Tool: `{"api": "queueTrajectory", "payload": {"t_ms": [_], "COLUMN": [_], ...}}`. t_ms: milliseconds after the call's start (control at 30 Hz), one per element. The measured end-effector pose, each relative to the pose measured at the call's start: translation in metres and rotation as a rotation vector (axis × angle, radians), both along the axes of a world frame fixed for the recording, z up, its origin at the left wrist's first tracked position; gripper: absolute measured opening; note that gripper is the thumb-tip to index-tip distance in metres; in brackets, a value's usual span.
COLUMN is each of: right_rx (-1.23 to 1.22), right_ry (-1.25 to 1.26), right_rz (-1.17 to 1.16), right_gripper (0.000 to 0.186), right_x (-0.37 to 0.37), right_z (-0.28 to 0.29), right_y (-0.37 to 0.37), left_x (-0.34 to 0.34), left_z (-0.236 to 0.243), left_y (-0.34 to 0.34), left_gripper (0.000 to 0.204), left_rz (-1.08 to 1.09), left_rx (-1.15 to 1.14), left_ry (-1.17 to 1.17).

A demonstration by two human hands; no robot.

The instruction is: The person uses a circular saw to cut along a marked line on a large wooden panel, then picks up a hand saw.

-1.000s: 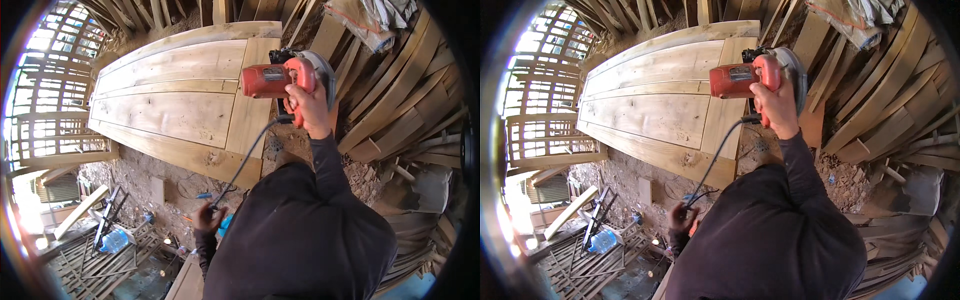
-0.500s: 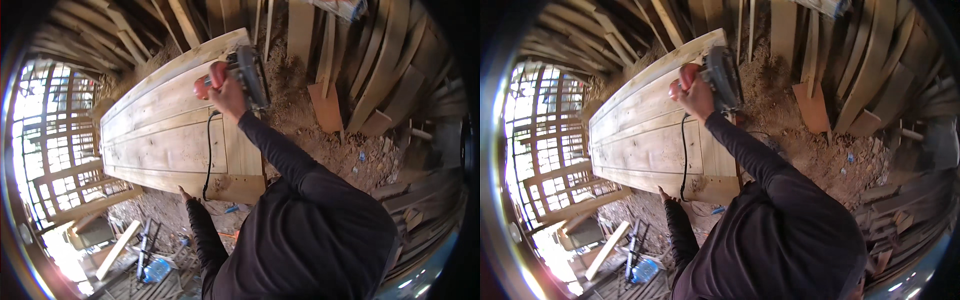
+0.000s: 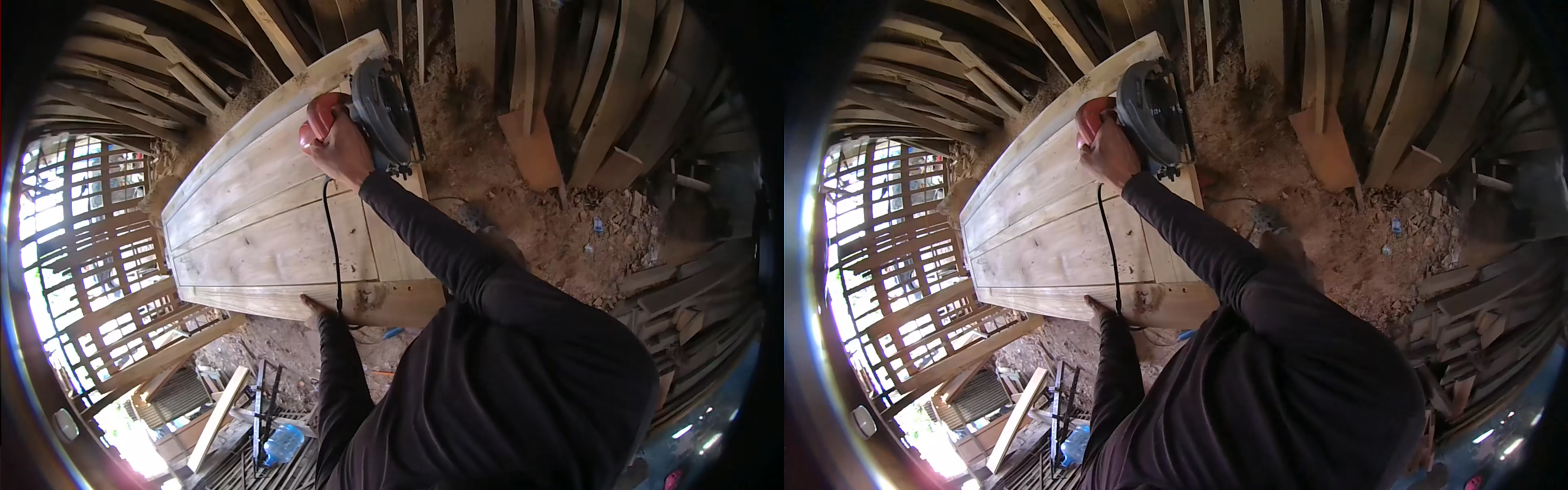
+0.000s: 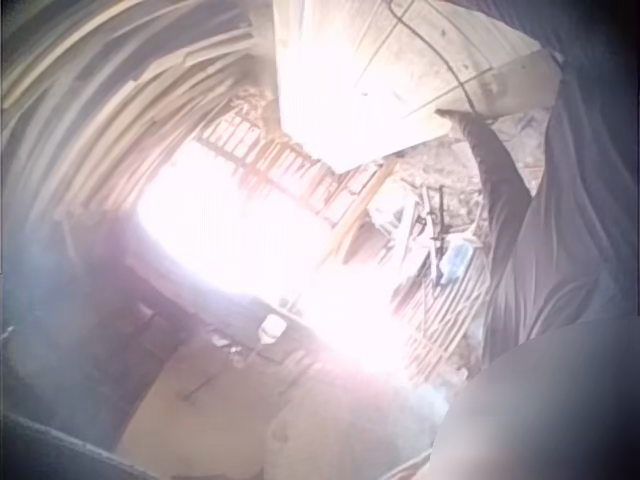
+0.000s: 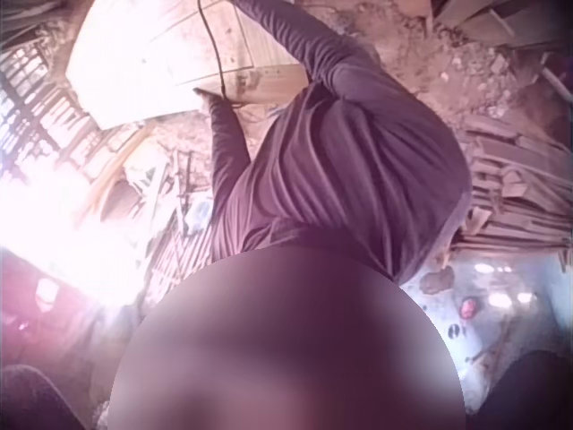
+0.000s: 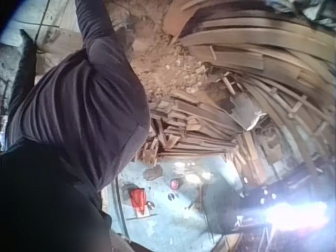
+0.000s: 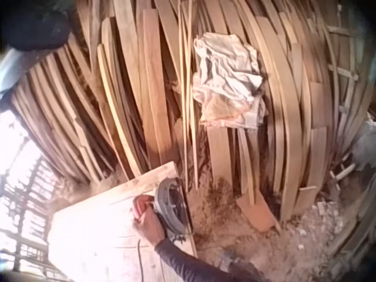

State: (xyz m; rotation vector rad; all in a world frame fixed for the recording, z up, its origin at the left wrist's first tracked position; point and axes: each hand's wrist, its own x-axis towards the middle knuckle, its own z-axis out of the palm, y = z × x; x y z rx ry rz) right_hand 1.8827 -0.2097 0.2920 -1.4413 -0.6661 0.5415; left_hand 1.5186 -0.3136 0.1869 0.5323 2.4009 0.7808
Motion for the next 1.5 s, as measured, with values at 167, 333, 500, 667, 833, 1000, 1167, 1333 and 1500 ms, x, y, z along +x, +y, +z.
{"api": "queueTrajectory", "payload": {"t_ms": [167, 333, 500, 667, 833, 1000, 1167, 1333, 1500], "right_rx": [0.012, -0.052, -0.056, -0.018, -0.092, -0.083, -0.148, -0.176, -0.092], "right_ry": [0.010, 0.022, -0.045, -0.147, -0.092, -0.103, -0.236, -0.117, -0.076], "right_rz": [0.054, 0.049, -0.010, -0.058, 0.026, -0.039, 0.012, 0.002, -0.022], "right_gripper": [0.049, 0.053, 0.053, 0.056, 0.049, 0.040, 0.037, 0.037, 0.033], "right_x": [0.004, -0.003, -0.002, -0.003, -0.006, 0.000, 0.010, 0.009, 0.016], "right_z": [0.015, 0.022, 0.020, 0.002, 0.031, 0.019, 0.021, 0.025, 0.022], "right_y": [-0.007, -0.012, -0.013, -0.006, -0.019, -0.015, -0.001, 0.000, 0.009], "left_x": [-0.003, -0.016, -0.011, -0.037, -0.070, 0.007, -0.008, 0.000, -0.020], "left_z": [0.004, -0.007, -0.011, -0.046, -0.083, 0.002, 0.000, 0.004, -0.018], "left_y": [-0.005, -0.005, -0.006, -0.006, -0.019, -0.006, -0.018, -0.013, -0.017], "left_gripper": [0.103, 0.108, 0.110, 0.108, 0.097, 0.090, 0.090, 0.088, 0.092], "left_rz": [0.028, 0.053, 0.033, 0.032, 0.093, -0.006, 0.009, 0.064, 0.059], "left_rx": [-0.025, 0.094, 0.098, 0.141, 0.142, 0.092, 0.135, 0.108, 0.149], "left_ry": [0.072, -0.047, -0.009, 0.007, 0.171, 0.129, 0.130, 0.053, 0.029]}}
